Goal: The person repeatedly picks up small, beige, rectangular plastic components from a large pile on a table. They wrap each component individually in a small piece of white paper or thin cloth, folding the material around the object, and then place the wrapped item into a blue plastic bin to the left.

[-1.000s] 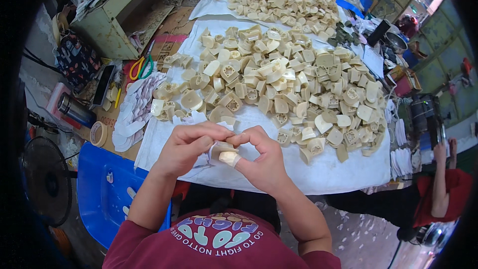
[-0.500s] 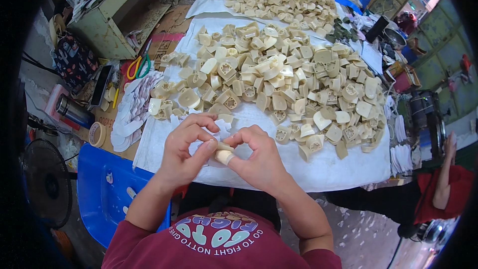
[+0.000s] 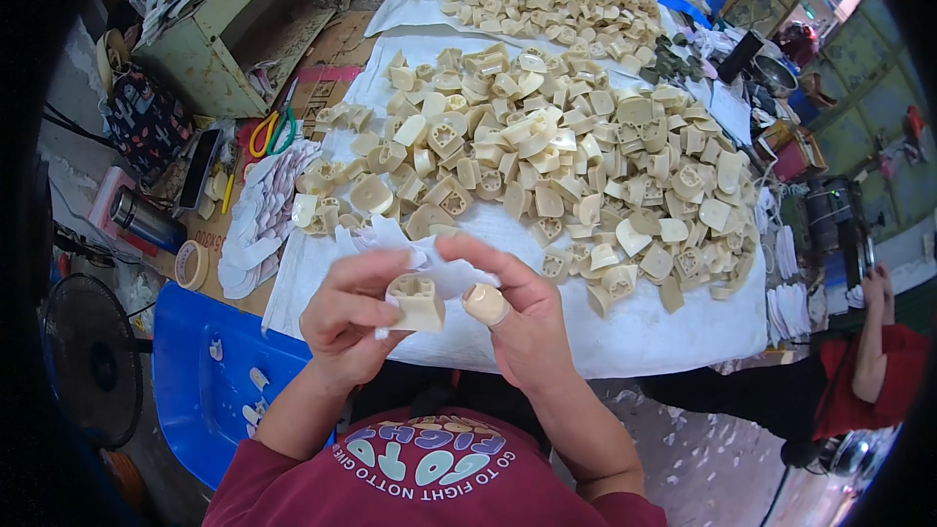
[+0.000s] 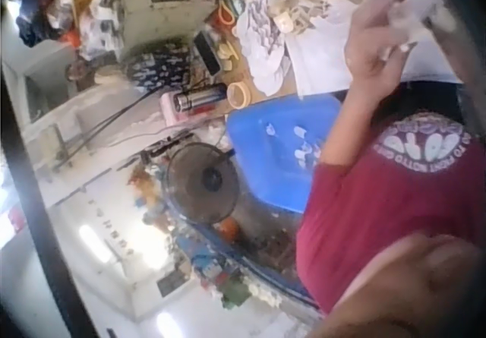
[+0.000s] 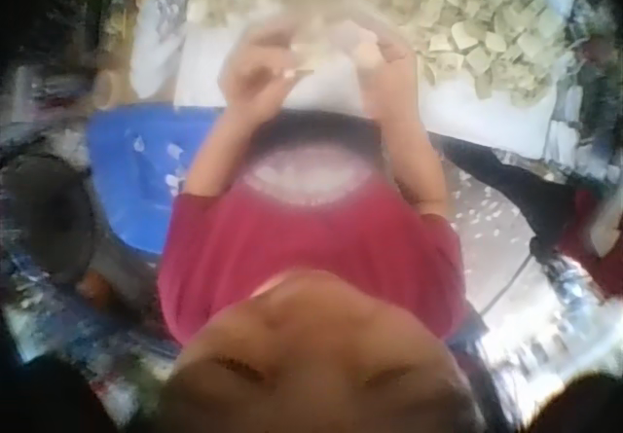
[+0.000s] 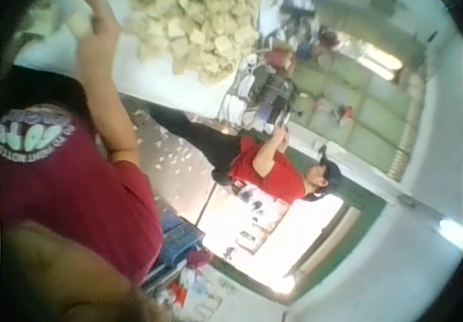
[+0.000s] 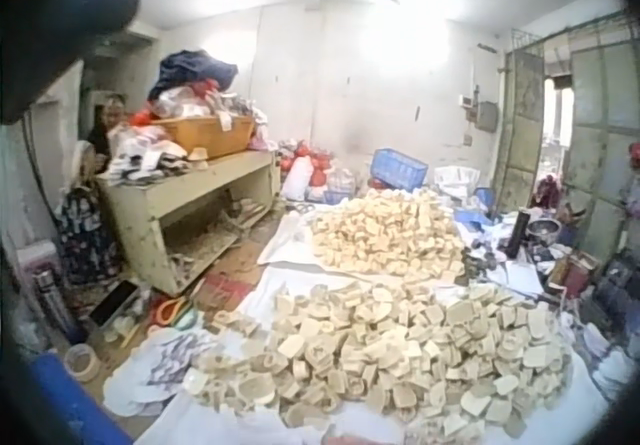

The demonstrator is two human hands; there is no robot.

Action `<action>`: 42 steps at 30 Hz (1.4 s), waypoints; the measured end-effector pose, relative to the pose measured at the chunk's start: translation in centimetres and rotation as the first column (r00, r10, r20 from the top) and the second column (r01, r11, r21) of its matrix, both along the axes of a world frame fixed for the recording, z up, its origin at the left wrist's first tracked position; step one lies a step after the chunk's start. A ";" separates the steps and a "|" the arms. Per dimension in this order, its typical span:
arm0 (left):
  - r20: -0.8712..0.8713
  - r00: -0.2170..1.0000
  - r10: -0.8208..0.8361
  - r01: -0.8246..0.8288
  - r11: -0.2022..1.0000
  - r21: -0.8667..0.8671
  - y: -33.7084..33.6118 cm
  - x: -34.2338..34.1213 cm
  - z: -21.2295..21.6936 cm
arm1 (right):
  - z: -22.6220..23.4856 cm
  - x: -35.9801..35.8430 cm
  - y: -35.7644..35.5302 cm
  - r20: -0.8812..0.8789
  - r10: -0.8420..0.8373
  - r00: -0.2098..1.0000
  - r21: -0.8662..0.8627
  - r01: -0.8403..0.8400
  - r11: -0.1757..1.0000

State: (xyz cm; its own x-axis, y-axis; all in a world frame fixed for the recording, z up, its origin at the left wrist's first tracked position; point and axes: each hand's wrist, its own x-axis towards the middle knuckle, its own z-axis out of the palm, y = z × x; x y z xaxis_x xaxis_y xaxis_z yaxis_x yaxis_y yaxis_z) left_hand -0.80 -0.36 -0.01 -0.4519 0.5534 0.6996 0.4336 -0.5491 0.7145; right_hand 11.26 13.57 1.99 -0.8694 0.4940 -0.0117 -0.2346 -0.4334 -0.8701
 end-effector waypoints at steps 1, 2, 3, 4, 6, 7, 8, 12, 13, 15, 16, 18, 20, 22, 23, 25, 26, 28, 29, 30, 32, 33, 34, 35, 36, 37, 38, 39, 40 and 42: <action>-0.051 0.999 -0.003 0.002 1.000 -0.024 -0.4 -0.1 0.3 | -0.3 0.2 0.4 -0.035 0.058 0.998 -0.029 -0.059 0.998; -0.103 0.995 -0.009 0.005 0.999 -0.047 -0.6 -0.2 0.6 | -0.7 0.6 1.1 -0.071 0.113 0.991 -0.055 -0.117 0.992; -0.154 0.988 -0.016 0.006 0.998 -0.069 -0.8 -0.2 0.9 | -1.0 0.7 1.5 -0.109 0.167 0.980 -0.078 -0.176 0.981; -0.210 0.978 0.000 -0.011 0.999 -0.050 -0.5 0.0 1.3 | -0.8 0.8 1.4 -0.097 0.141 0.985 -0.098 -0.150 0.984; -0.195 0.979 0.065 -0.073 0.997 -0.033 -0.2 0.2 1.0 | 0.0 1.0 1.1 -0.073 0.096 0.993 -0.136 -0.105 0.985; -0.188 0.977 0.098 -0.104 0.994 -0.024 -0.1 0.2 0.8 | 0.2 1.1 0.8 -0.055 0.074 0.996 -0.081 -0.078 0.994; -0.232 0.965 0.125 -0.136 0.990 -0.034 0.1 0.2 0.5 | 0.3 1.2 0.5 -0.036 0.046 0.998 -0.026 -0.047 0.999; -0.356 0.906 0.229 -0.254 0.967 -0.025 1.3 0.2 0.2 | 0.4 0.9 -0.4 0.013 -0.047 0.999 0.202 0.043 0.978; -0.373 0.892 0.255 -0.280 0.960 -0.012 1.4 0.2 0.2 | 0.6 0.8 -0.6 0.028 -0.065 0.998 0.304 0.053 0.951; -0.357 0.895 0.266 -0.311 0.948 -0.073 1.4 0.2 0.0 | 1.1 0.4 -0.9 0.052 -0.099 0.994 0.499 0.060 0.865; -0.349 0.897 0.272 -0.325 0.940 -0.103 1.4 0.1 -0.1 | 1.0 0.1 -0.8 0.035 -0.143 0.989 0.675 0.082 0.733; -0.299 0.911 0.285 -0.336 0.932 -0.136 1.7 0.6 -0.4 | 0.7 -0.2 -0.6 -0.030 -0.223 0.974 0.924 0.112 0.366; -0.178 0.945 0.275 -0.304 0.939 -0.159 2.0 0.9 -0.8 | 0.0 -0.6 -0.3 -0.110 -0.238 0.965 0.928 0.185 0.324; 0.015 0.972 0.233 -0.228 0.961 -0.160 2.4 1.1 -1.2 | -0.7 -0.9 -0.1 -0.184 -0.244 0.952 0.910 0.259 0.323; 0.126 0.972 0.198 -0.180 0.974 -0.141 2.5 1.3 -1.2 | -1.0 -1.1 -0.1 -0.217 -0.244 0.945 0.891 0.294 0.345; 0.339 0.933 0.116 -0.091 0.992 -0.087 2.8 1.6 -1.3 | -1.4 -1.6 0.0 -0.245 -0.221 0.944 0.865 0.316 0.391; 0.332 0.936 0.115 -0.084 0.991 -0.107 2.8 1.4 -1.5 | -1.5 -2.0 0.3 -0.239 -0.201 0.950 0.859 0.304 0.413; 0.316 0.942 0.115 -0.071 0.987 -0.147 2.7 0.9 -1.9 | -1.9 -2.4 0.4 -0.210 -0.171 0.963 0.825 0.269 0.498; 0.241 0.953 0.181 -0.132 0.969 -0.208 2.7 0.9 -1.9 | -2.3 -2.6 0.5 -0.188 -0.161 0.969 0.793 0.246 0.557; 0.160 0.957 0.243 -0.196 0.945 -0.263 2.7 0.9 -1.6 | -2.6 -2.7 0.6 -0.166 -0.150 0.975 0.758 0.223 0.613; 0.396 0.899 0.188 -0.060 0.948 -0.313 2.4 0.7 -0.8 | -2.6 -2.2 1.9 -0.078 -0.026 0.997 0.614 0.069 0.786; 0.675 0.735 0.072 0.134 0.960 -0.248 2.4 0.3 -0.2 | -2.5 -1.9 2.3 -0.045 0.044 0.998 0.526 -0.014 0.850; 0.877 0.478 -0.036 0.297 0.947 -0.123 2.3 0.1 0.1 | -2.5 -1.9 2.3 -0.017 0.040 0.999 0.498 -0.026 0.867; 0.879 0.476 -0.027 0.301 0.944 -0.134 2.4 0.2 0.3 | -2.3 -1.7 2.2 0.011 0.037 0.999 0.470 -0.037 0.882; 0.880 0.474 -0.018 0.306 0.941 -0.145 2.4 0.4 0.3 | -2.2 -1.6 2.1 0.039 0.034 0.999 0.441 -0.047 0.896; 0.882 0.472 -0.010 0.310 0.938 -0.155 2.5 0.7 0.3 | -2.6 -1.6 2.0 0.017 -0.026 1.000 0.536 0.013 0.844; 0.783 0.621 0.038 0.217 0.951 -0.219 2.7 1.2 -0.2 | -3.3 -1.6 2.1 -0.012 -0.083 0.996 0.625 0.072 0.777; 0.655 0.749 0.101 0.107 0.957 -0.270 2.9 1.8 -1.1 | -3.6 -1.7 2.0 -0.050 -0.132 0.990 0.700 0.129 0.702; 0.504 0.847 0.168 -0.010 0.954 -0.301 3.0 2.1 -1.6 | -3.5 -1.8 1.9 -0.072 -0.128 0.989 0.733 0.139 0.666; 0.473 0.863 0.176 -0.035 0.956 -0.292 3.0 1.6 -2.0 | -3.1 -2.2 2.1 -0.110 -0.120 0.987 0.795 0.160 0.585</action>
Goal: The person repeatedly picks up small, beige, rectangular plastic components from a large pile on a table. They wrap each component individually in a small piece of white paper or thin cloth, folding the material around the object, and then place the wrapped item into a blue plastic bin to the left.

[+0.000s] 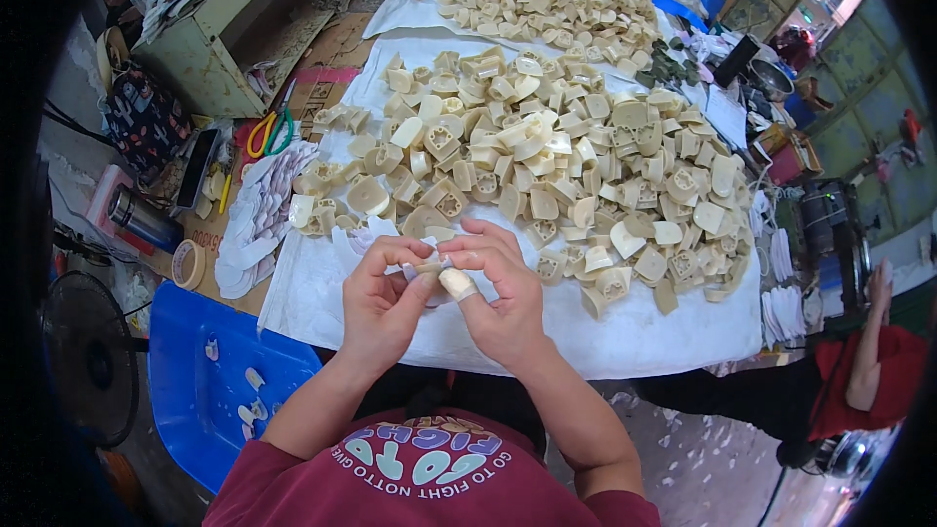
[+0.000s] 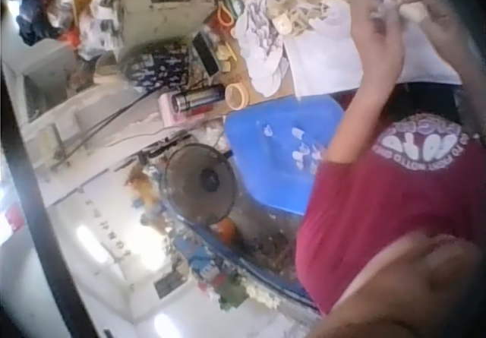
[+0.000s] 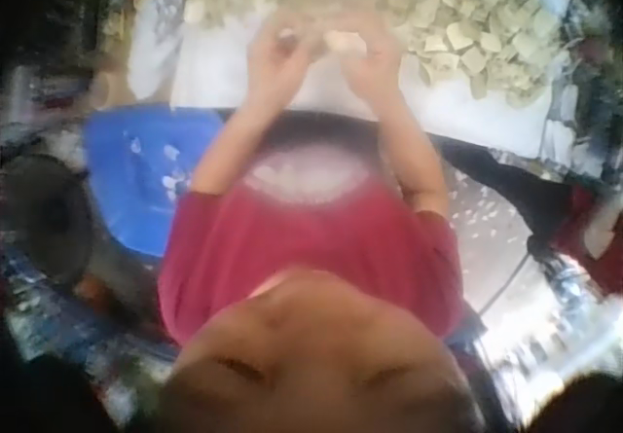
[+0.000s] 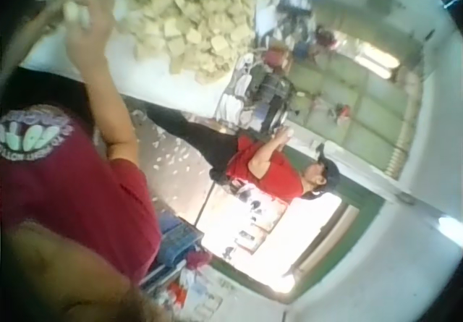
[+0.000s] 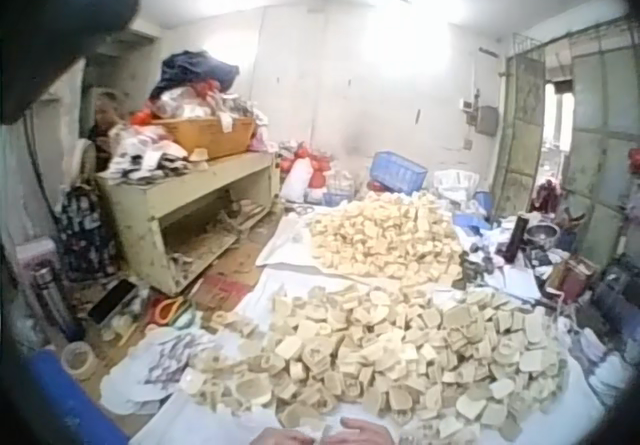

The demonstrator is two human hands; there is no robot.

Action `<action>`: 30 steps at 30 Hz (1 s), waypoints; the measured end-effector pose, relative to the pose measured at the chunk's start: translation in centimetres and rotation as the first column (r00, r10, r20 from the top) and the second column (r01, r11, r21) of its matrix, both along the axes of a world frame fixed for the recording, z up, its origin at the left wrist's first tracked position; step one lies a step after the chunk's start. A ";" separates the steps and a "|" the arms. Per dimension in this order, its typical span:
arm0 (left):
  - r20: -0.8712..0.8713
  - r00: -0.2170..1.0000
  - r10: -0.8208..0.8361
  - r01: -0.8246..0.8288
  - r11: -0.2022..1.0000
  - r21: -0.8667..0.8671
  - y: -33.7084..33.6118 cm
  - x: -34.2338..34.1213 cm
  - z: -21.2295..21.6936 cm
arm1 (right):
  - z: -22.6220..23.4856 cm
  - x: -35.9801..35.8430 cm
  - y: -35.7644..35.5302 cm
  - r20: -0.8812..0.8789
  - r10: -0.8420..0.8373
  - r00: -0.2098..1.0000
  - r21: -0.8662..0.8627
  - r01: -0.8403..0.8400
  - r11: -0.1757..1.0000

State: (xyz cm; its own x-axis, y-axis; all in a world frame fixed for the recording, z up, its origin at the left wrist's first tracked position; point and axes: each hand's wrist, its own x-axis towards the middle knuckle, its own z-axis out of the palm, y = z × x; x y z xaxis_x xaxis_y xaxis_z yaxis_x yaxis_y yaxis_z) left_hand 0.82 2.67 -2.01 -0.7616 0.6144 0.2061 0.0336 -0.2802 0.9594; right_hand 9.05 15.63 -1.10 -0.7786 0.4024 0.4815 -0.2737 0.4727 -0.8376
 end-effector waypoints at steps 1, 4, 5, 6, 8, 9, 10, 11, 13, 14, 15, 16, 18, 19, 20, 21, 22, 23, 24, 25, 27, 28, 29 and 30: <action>-0.019 1.000 0.008 -0.007 1.000 0.004 -0.1 -0.3 -0.1 | 0.4 0.0 0.2 0.023 0.005 1.000 0.075 -0.007 0.997; -0.106 0.993 -0.050 0.041 0.996 -0.085 -0.7 -0.9 -0.3 | 1.1 0.3 0.7 0.068 0.018 0.998 0.197 -0.031 0.980; -0.089 0.994 -0.070 0.063 0.995 -0.079 -0.7 -0.9 -0.2 | 1.0 0.3 0.5 0.064 0.026 0.998 0.174 -0.037 0.984; -0.073 0.993 -0.090 0.085 0.994 -0.073 -0.7 -1.0 -0.1 | 0.9 0.4 0.4 0.059 0.034 0.998 0.152 -0.043 0.987; -0.265 0.961 -0.078 0.043 0.990 -0.134 -0.9 -1.4 0.5 | 1.0 0.4 0.6 0.127 0.076 0.989 0.017 -0.079 0.997; -0.463 0.885 -0.059 -0.031 0.982 -0.185 -1.0 -1.9 1.3 | 1.0 0.4 0.7 0.158 0.100 0.982 -0.053 -0.093 0.994; -0.640 0.767 -0.054 -0.113 0.970 -0.217 -1.0 -2.1 1.7 | 0.9 0.4 0.9 0.142 0.105 0.984 -0.122 -0.087 0.989; -0.669 0.743 0.010 -0.155 0.975 -0.158 -0.9 -2.0 1.2 | 0.7 0.3 0.8 0.124 0.117 0.985 -0.193 -0.091 0.977; -0.719 0.681 0.142 -0.231 0.973 -0.027 -0.1 -1.7 -0.1 | 0.4 0.0 0.7 0.061 0.065 0.996 -0.235 -0.049 0.971; -0.302 0.951 0.065 -0.078 0.996 -0.032 0.1 -1.3 0.1 | 0.0 0.1 0.6 0.019 -0.003 1.000 -0.211 0.007 0.977; 0.182 0.981 -0.067 0.062 0.997 0.037 0.2 -0.8 0.5 | -0.3 0.2 0.4 -0.024 -0.070 0.997 -0.189 0.064 0.980; 0.608 0.763 -0.220 0.152 0.975 0.163 0.2 -0.5 0.8 | -0.1 0.3 0.2 -0.053 -0.153 0.987 0.063 0.157 0.986; 0.725 0.570 -0.386 0.193 0.921 0.339 0.2 -0.6 1.0 | 0.6 0.5 -0.7 -0.161 -0.275 0.948 0.521 0.318 0.792; 0.756 0.459 -0.466 0.194 0.884 0.426 0.2 -0.8 1.1 | 0.5 0.5 -1.1 -0.146 -0.208 0.967 0.442 0.252 0.861; 0.761 0.505 -0.408 0.155 0.910 0.385 0.3 -1.1 1.1 | 0.2 0.5 -1.6 -0.140 -0.145 0.979 0.360 0.187 0.914; 0.715 0.538 -0.447 0.194 0.891 0.412 0.2 -1.3 1.3 | -0.1 0.4 -1.9 -0.140 -0.080 0.987 0.275 0.117 0.954; 0.665 0.568 -0.486 0.234 0.869 0.435 0.0 -1.5 1.8 | -0.2 0.3 -1.9 -0.082 -0.051 0.995 0.047 0.055 0.997; 0.614 0.593 -0.521 0.275 0.848 0.454 -0.3 -1.4 2.2 | -0.3 0.2 -2.0 -0.050 -0.033 0.998 -0.195 0.022 0.981; 0.599 0.658 -0.457 0.246 0.882 0.402 -0.2 -1.0 2.6 | 0.8 0.2 -2.3 0.015 0.091 0.996 -0.505 -0.071 0.860; 0.577 0.718 -0.389 0.212 0.912 0.351 -0.1 -0.1 2.8 | 0.7 -0.1 -2.3 -0.013 0.191 0.981 -0.624 -0.158 0.765; 0.552 0.776 -0.305 0.160 0.942 0.296 0.2 0.3 3.2 | 0.5 -0.5 -2.4 -0.043 0.254 0.966 -0.672 -0.216 0.708; 0.556 0.778 -0.291 0.150 0.947 0.286 0.2 0.3 3.4 | 0.5 -0.4 -2.7 -0.044 0.230 0.972 -0.610 -0.208 0.765; 0.562 0.781 -0.274 0.138 0.952 0.272 0.1 0.2 3.4 | 0.5 -0.4 -2.9 -0.047 0.207 0.977 -0.547 -0.198 0.814; 0.513 0.820 -0.253 0.134 0.957 0.258 0.1 0.2 3.4 | 0.4 -0.5 -2.6 -0.058 0.283 0.957 -0.612 -0.258 0.747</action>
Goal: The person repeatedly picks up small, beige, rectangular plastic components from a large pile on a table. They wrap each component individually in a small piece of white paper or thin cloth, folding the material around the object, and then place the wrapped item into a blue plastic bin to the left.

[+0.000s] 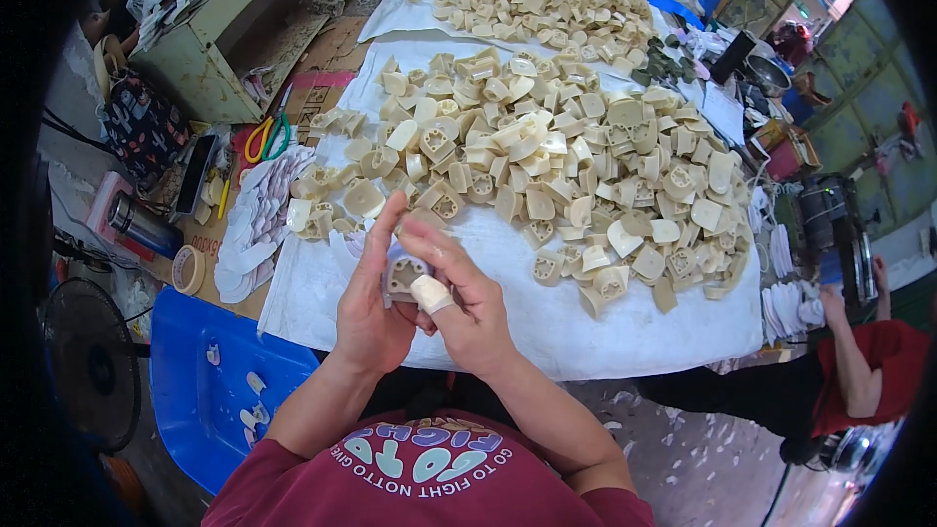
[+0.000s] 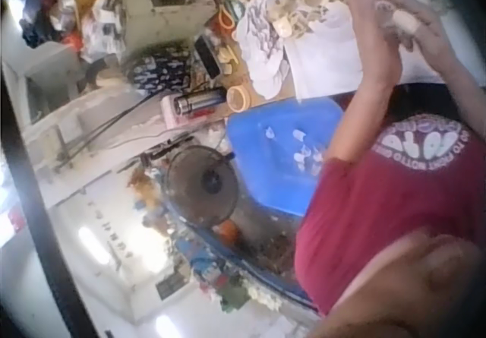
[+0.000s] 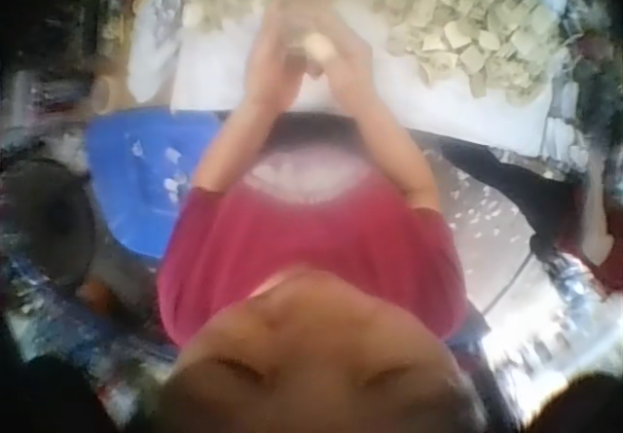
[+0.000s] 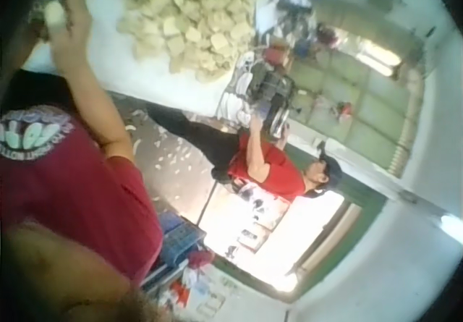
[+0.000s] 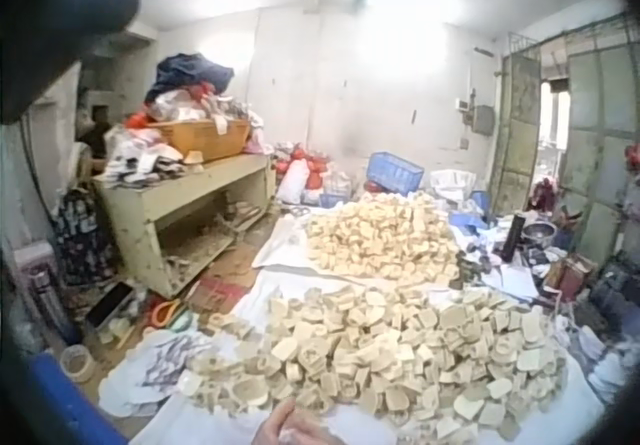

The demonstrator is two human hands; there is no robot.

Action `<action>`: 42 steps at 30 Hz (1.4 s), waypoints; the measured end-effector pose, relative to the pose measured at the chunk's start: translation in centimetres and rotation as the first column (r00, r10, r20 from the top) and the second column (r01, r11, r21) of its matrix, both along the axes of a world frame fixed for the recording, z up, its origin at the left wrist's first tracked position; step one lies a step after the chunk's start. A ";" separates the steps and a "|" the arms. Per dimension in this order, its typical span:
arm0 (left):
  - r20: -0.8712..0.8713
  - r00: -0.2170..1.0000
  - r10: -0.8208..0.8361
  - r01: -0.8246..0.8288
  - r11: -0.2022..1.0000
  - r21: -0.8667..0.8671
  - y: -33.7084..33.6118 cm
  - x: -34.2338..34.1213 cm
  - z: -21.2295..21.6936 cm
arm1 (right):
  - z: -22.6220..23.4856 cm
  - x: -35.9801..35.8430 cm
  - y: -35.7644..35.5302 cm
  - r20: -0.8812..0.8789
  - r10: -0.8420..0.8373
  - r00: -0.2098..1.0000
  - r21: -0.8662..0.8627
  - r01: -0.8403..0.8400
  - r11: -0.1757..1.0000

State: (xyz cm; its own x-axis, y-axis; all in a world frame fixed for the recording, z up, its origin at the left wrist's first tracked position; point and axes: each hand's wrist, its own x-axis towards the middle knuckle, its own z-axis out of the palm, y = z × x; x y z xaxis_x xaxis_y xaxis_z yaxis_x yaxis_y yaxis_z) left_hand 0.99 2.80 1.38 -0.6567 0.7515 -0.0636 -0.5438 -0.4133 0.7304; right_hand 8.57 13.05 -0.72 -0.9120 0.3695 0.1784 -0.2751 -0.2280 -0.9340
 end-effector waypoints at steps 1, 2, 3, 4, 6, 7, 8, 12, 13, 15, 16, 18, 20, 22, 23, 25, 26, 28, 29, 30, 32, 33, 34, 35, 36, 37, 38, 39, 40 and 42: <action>-0.062 0.998 0.021 -0.021 1.000 -0.005 0.1 -0.1 -0.1 | -0.2 -0.2 0.5 0.006 0.084 0.996 -0.082 -0.083 0.993; -0.124 0.992 0.038 -0.039 0.999 -0.008 0.2 -0.2 -0.3 | -0.2 -0.2 0.8 0.006 0.164 0.986 -0.163 -0.161 0.973; -0.213 0.976 0.051 -0.058 0.998 -0.028 0.2 -0.2 -0.6 | -0.1 -0.2 0.7 -0.004 0.122 0.992 -0.142 -0.122 0.982; -0.300 0.952 0.062 -0.079 0.996 -0.046 0.1 -0.1 -1.1 | -0.1 -0.3 0.4 -0.015 0.080 0.997 -0.122 -0.082 0.989; -0.368 0.923 0.115 -0.148 0.987 -0.062 0.5 -0.1 -1.9 | -0.7 -1.1 0.0 -0.091 -0.031 0.995 0.092 0.040 0.995; -0.352 0.923 0.157 -0.191 0.979 -0.064 1.1 -0.1 -2.3 | -1.1 -1.3 -0.2 -0.080 -0.087 0.993 0.172 0.100 0.980; -0.290 0.942 0.167 -0.195 0.978 -0.069 1.2 -0.1 -2.3 | -1.5 -1.6 -0.3 -0.072 -0.144 0.987 0.248 0.157 0.956; -0.014 0.994 0.109 -0.109 0.993 -0.039 0.9 -0.3 -1.4 | 0.4 -1.3 0.2 0.214 -0.011 0.977 0.012 0.009 1.000; -0.035 0.996 0.077 -0.078 0.997 -0.016 0.5 -0.5 -1.5 | 0.7 -1.2 0.4 0.238 0.044 0.970 -0.049 -0.033 0.998; -0.080 0.996 0.043 -0.045 0.999 -0.028 0.1 -0.7 -1.7 | -0.1 -0.7 0.2 0.115 0.094 0.989 -0.006 -0.094 0.996; -0.106 0.994 0.039 -0.046 0.997 -0.063 0.2 -1.0 -2.2 | -0.8 -0.8 0.2 0.078 -0.004 0.997 0.174 -0.010 0.985; -0.097 0.995 0.010 -0.019 0.996 -0.092 0.3 -1.3 -2.4 | -1.8 -1.2 0.2 -0.001 -0.122 0.993 0.418 0.112 0.901; -0.020 0.999 -0.034 0.032 0.997 -0.077 0.2 -1.5 -2.4 | -1.5 -1.3 0.6 0.005 -0.120 0.993 0.479 0.103 0.872; 0.034 0.993 -0.113 0.113 0.994 0.002 -0.2 -2.1 -2.4 | -0.5 -1.0 0.9 0.063 -0.081 0.995 0.443 0.044 0.895; 0.058 0.986 -0.154 0.151 0.987 0.047 -0.4 -2.4 -2.3 | 0.4 -0.7 0.9 0.090 -0.069 0.994 0.421 0.025 0.907; -0.012 0.971 -0.240 0.240 0.966 0.100 -1.0 -2.3 -2.2 | 0.7 -0.5 1.1 0.083 -0.076 0.994 0.454 0.030 0.890; -0.050 0.958 -0.283 0.287 0.950 0.124 -1.2 -2.2 -2.1 | 0.3 -0.5 1.2 0.047 -0.096 0.994 0.508 0.059 0.859; -0.029 0.949 -0.314 0.314 0.935 0.162 -1.2 -2.2 -2.4 | 0.0 -0.2 1.2 0.017 -0.098 0.995 0.520 0.075 0.851; -0.018 0.944 -0.329 0.327 0.928 0.181 -1.1 -2.3 -2.4 | -0.2 -0.1 1.2 0.024 -0.082 0.996 0.480 0.060 0.875; 0.021 0.945 -0.326 0.315 0.927 0.205 -1.2 -2.1 -2.0 | 0.0 0.1 1.3 0.037 -0.031 0.999 0.385 0.014 0.923; 0.102 0.941 -0.322 0.289 0.924 0.250 -1.5 -1.4 -0.8 | 0.8 0.3 1.8 0.044 0.105 0.994 0.125 -0.110 0.986; 0.062 0.946 -0.319 0.295 0.923 0.246 -1.5 -1.6 -1.4 | 0.8 0.3 1.7 0.020 0.128 0.992 0.070 -0.129 0.989; 0.021 0.949 -0.316 0.301 0.922 0.242 -1.5 -1.9 -2.3 | 0.8 0.2 1.8 -0.007 0.150 0.989 0.018 -0.150 0.989; -0.044 0.954 -0.295 0.298 0.930 0.215 -1.4 -2.1 -2.5 | 0.2 -0.1 1.6 -0.051 0.111 0.992 0.074 -0.107 0.991; -0.102 0.957 -0.271 0.286 0.940 0.188 -1.4 -2.1 -2.7 | -0.4 -0.4 1.5 -0.098 0.075 0.992 0.128 -0.062 0.990; -0.183 0.956 -0.231 0.258 0.956 0.142 -1.3 -2.2 -2.5 | -0.9 -0.5 1.5 -0.109 0.053 0.993 0.108 -0.041 0.993; -0.264 0.945 -0.195 0.227 0.969 0.096 -1.2 -2.4 -2.3 | -1.4 -0.6 1.4 -0.118 0.029 0.993 0.086 -0.019 0.996; -0.552 0.824 -0.130 0.151 0.988 -0.007 -1.3 -2.9 -1.8 | -1.7 -0.6 1.3 -0.127 0.004 0.992 0.063 0.004 0.998; -0.787 0.610 -0.092 0.047 0.996 -0.080 -1.5 -3.6 -1.3 | -1.5 -0.3 1.4 -0.071 -0.020 0.997 -0.097 0.014 0.995; -0.985 0.155 -0.080 -0.108 0.989 -0.098 -1.6 -4.6 -1.2 | -0.9 0.5 1.7 0.057 -0.028 0.998 -0.401 0.049 0.915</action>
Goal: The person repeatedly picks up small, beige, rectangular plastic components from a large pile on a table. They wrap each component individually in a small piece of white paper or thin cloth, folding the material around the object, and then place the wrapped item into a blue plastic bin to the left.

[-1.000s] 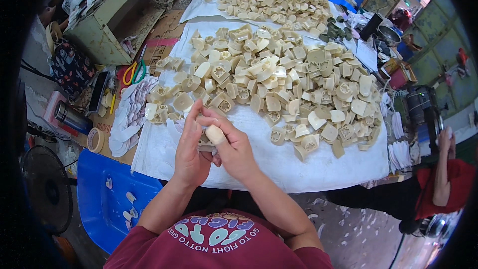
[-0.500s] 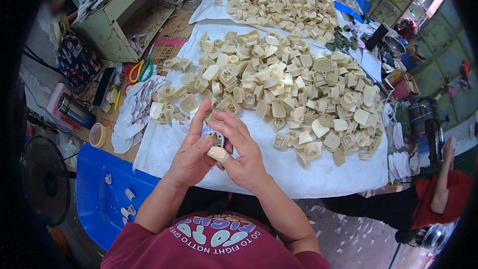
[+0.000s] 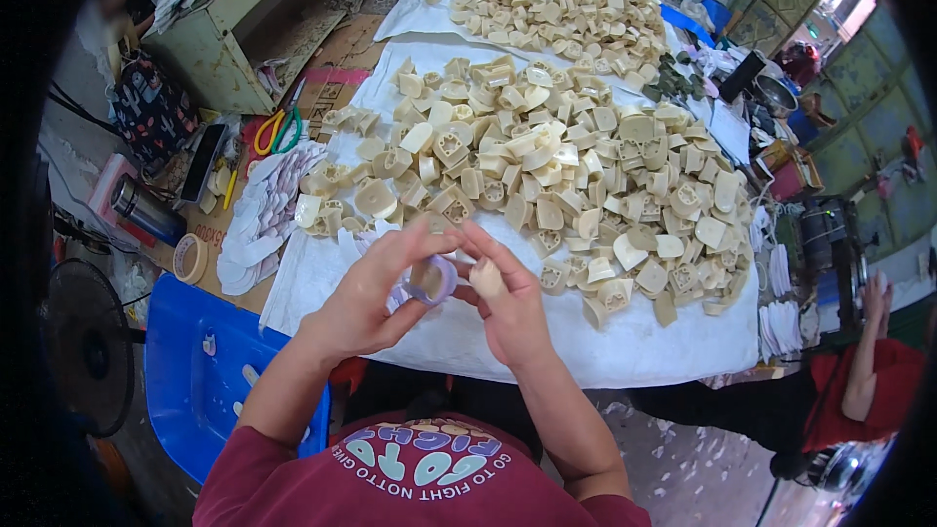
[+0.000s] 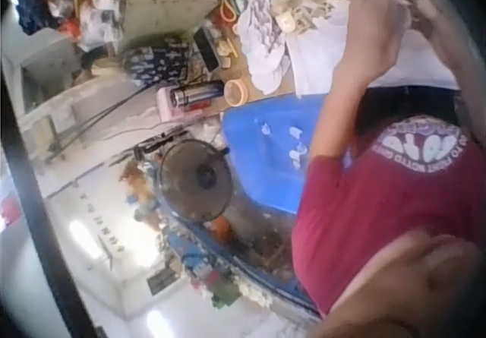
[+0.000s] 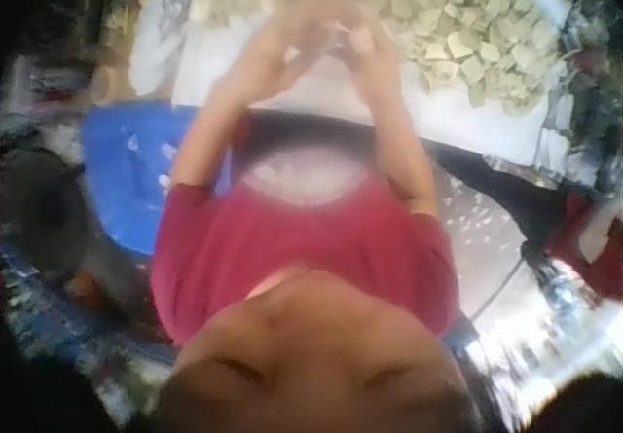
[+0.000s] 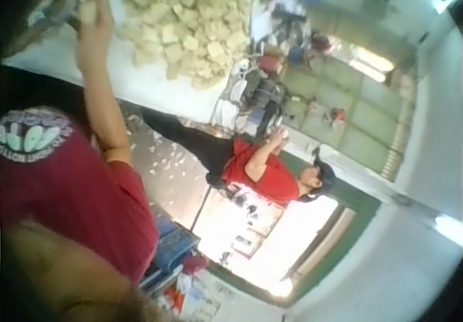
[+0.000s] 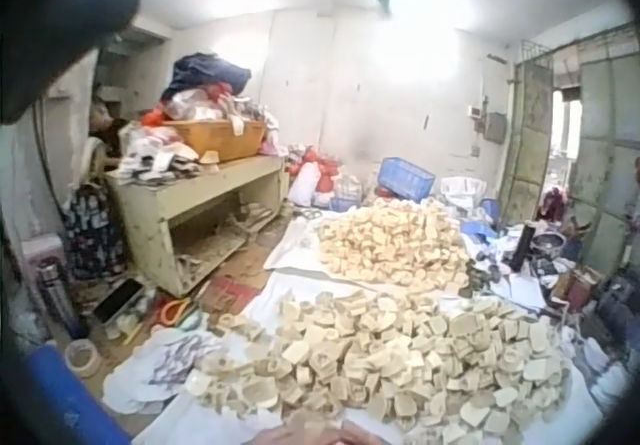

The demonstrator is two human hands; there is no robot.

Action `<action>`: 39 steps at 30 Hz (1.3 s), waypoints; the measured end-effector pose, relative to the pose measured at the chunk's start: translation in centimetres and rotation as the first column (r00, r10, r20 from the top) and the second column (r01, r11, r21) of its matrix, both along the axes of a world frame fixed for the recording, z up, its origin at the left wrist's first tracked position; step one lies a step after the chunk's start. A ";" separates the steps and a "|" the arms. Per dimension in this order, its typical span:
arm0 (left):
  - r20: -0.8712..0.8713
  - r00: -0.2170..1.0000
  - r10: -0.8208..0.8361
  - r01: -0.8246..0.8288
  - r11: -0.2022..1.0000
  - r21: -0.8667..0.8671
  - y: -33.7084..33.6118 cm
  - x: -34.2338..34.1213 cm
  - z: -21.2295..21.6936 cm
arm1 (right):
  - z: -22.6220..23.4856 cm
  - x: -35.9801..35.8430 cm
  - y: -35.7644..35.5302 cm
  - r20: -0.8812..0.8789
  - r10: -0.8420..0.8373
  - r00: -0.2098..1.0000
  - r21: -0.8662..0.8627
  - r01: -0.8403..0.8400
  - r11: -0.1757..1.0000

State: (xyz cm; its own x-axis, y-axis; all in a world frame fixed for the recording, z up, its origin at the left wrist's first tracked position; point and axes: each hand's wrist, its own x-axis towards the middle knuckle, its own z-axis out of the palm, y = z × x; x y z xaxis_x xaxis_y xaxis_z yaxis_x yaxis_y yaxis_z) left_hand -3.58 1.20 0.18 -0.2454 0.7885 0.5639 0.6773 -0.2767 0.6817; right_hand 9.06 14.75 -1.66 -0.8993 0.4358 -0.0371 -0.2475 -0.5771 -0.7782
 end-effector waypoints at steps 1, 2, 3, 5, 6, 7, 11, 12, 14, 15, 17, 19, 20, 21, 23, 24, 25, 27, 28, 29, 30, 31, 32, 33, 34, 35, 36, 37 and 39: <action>-0.185 0.983 0.006 -0.007 1.000 -0.002 0.2 -0.4 -0.2 | -0.1 0.3 0.4 0.063 0.062 0.996 0.002 -0.062 0.998; -0.365 0.931 0.007 -0.008 1.000 -0.001 0.3 -0.5 -0.3 | -0.1 0.5 0.9 0.125 0.117 0.985 0.003 -0.118 0.993; -0.373 0.928 0.010 -0.014 1.000 -0.010 0.2 -0.4 -0.3 | 0.0 0.7 1.2 0.186 0.172 0.967 0.000 -0.175 0.985; -0.389 0.921 0.010 -0.023 0.999 -0.029 0.0 -0.3 0.0 | 0.3 1.0 1.6 0.248 0.125 0.961 0.166 -0.169 0.972; -0.350 0.936 0.025 -0.050 0.997 -0.063 -0.2 -0.4 0.4 | 0.4 1.1 1.6 0.276 0.097 0.956 0.246 -0.168 0.955; -0.312 0.949 0.042 -0.076 0.992 -0.099 -0.3 -0.6 1.0 | 0.4 1.2 1.5 0.262 0.046 0.964 0.345 -0.138 0.929; -0.289 0.954 0.075 -0.133 0.974 -0.186 -0.6 -0.7 0.8 | 0.0 1.2 0.8 0.165 -0.037 0.986 0.533 -0.058 0.844; -0.282 0.955 0.095 -0.145 0.976 -0.163 -0.7 -0.6 1.1 | -0.1 1.1 0.8 0.138 -0.033 0.990 0.537 -0.046 0.842; -0.263 0.955 0.133 -0.170 0.978 -0.120 -0.8 -0.1 1.6 | -0.3 1.2 1.1 0.104 0.028 0.994 0.420 -0.070 0.905; -0.272 0.949 0.156 -0.195 0.973 -0.121 -0.8 0.2 1.6 | -0.4 1.3 1.1 0.086 0.057 0.995 0.357 -0.084 0.930; -0.293 0.934 0.202 -0.246 0.962 -0.120 -0.4 0.9 1.7 | 0.6 1.2 0.6 0.085 -0.064 0.994 0.614 -0.002 0.789; -0.253 0.929 0.271 -0.302 0.949 -0.095 -0.1 1.5 1.2 | 1.3 1.0 0.2 0.095 -0.140 0.986 0.742 0.024 0.670; -0.233 0.924 0.305 -0.331 0.940 -0.082 0.1 1.8 0.9 | 1.5 0.9 0.0 0.118 -0.157 0.980 0.759 0.013 0.650; -0.185 0.927 0.325 -0.341 0.938 -0.060 0.3 1.9 0.4 | 1.6 0.8 0.0 0.141 -0.175 0.974 0.776 0.000 0.631; -0.088 0.930 0.357 -0.360 0.933 -0.016 0.8 2.1 -0.4 | 1.5 0.5 1.0 0.117 0.019 0.993 0.504 -0.076 0.860; -0.091 0.922 0.375 -0.376 0.927 0.009 1.0 2.2 -0.4 | 1.2 0.4 1.4 0.079 0.109 0.991 0.344 -0.129 0.930; -0.094 0.914 0.393 -0.392 0.919 0.034 1.1 2.3 -0.3 | 1.0 0.2 1.4 0.056 0.049 0.997 0.398 -0.067 0.915; -0.068 0.892 0.447 -0.445 0.894 0.047 1.5 2.9 -0.5 | 0.3 -0.2 0.6 0.009 -0.060 0.998 0.490 0.048 0.871; -0.043 0.877 0.479 -0.478 0.877 0.039 1.9 3.3 -0.7 | 0.4 -0.4 0.1 0.033 -0.138 0.990 0.563 0.096 0.821; -0.018 0.860 0.510 -0.510 0.860 0.034 2.3 3.5 -0.8 | 0.8 -0.6 -0.6 0.048 -0.218 0.975 0.634 0.139 0.761; 0.006 0.852 0.524 -0.524 0.852 0.021 2.4 3.6 -0.9 | 1.1 -0.7 -0.9 0.056 -0.297 0.953 0.701 0.174 0.691; 0.030 0.843 0.537 -0.537 0.843 0.008 2.5 3.5 -1.0 | 1.0 -0.8 -0.7 0.084 -0.236 0.968 0.590 0.143 0.795; 0.054 0.834 0.549 -0.550 0.835 -0.004 2.6 3.5 -0.9 | 0.8 -1.1 -0.2 0.102 -0.172 0.980 0.466 0.105 0.878; 0.067 0.830 0.554 -0.553 0.832 -0.027 2.5 3.4 -0.7 | 0.6 -1.3 0.1 0.110 -0.104 0.988 0.332 0.062 0.941; 0.081 0.825 0.559 -0.556 0.829 -0.051 2.4 3.2 -0.4 | 0.4 -1.2 0.0 0.098 -0.092 0.991 0.312 0.057 0.948; 0.097 0.820 0.565 -0.559 0.825 -0.078 2.3 3.2 -0.3 | 0.1 -1.0 -0.1 0.089 -0.079 0.993 0.291 0.050 0.956; 0.075 0.819 0.568 -0.564 0.823 -0.068 2.3 3.2 -0.4 | 0.1 -1.0 -0.3 0.089 -0.111 0.990 0.363 0.071 0.929; 0.054 0.819 0.571 -0.569 0.821 -0.058 2.5 3.3 -0.7 | 0.1 -1.0 -0.5 0.088 -0.144 0.986 0.433 0.092 0.897; 0.027 0.811 0.584 -0.582 0.811 -0.058 2.5 3.3 -1.1 | 0.8 -1.4 -1.2 0.055 -0.293 0.954 0.716 0.167 0.678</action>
